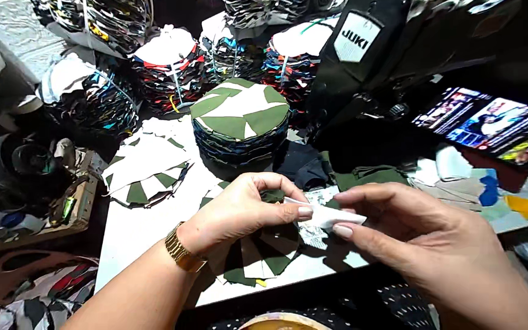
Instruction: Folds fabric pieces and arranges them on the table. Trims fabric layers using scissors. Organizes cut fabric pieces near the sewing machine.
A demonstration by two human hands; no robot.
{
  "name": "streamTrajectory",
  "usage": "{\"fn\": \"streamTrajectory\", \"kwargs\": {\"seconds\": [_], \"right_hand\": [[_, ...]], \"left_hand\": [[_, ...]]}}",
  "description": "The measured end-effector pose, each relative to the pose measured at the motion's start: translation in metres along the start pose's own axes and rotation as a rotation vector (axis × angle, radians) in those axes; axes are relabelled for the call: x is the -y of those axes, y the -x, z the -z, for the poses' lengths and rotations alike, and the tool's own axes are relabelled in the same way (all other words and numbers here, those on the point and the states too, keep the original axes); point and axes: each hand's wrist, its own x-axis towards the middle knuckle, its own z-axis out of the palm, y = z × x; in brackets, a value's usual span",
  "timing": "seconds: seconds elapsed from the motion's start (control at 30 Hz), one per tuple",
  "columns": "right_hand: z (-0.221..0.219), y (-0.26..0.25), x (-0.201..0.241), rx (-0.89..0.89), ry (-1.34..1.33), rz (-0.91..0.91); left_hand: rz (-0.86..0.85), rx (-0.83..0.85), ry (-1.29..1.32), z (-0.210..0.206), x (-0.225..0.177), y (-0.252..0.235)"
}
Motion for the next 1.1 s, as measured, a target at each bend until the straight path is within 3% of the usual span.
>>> {"fn": "streamTrajectory", "kwargs": {"seconds": [0.1, 0.23, 0.47, 0.83, 1.1], "right_hand": [[-0.004, -0.002, -0.004, -0.049, -0.097, -0.055], [-0.010, -0.003, -0.004, -0.136, -0.027, -0.055], [-0.015, -0.002, -0.008, -0.173, 0.149, 0.104], [-0.019, -0.005, -0.011, -0.176, 0.296, 0.177], [-0.025, -0.008, 0.001, -0.147, 0.023, -0.005]], "left_hand": [[-0.056, -0.032, -0.078, 0.000, 0.000, -0.002], [-0.145, -0.071, -0.116, -0.001, 0.002, -0.002], [-0.306, -0.121, -0.287, -0.003, 0.005, 0.002], [-0.319, -0.067, -0.264, -0.002, 0.007, -0.004], [-0.318, 0.056, -0.364, 0.004, 0.012, -0.008]]}}
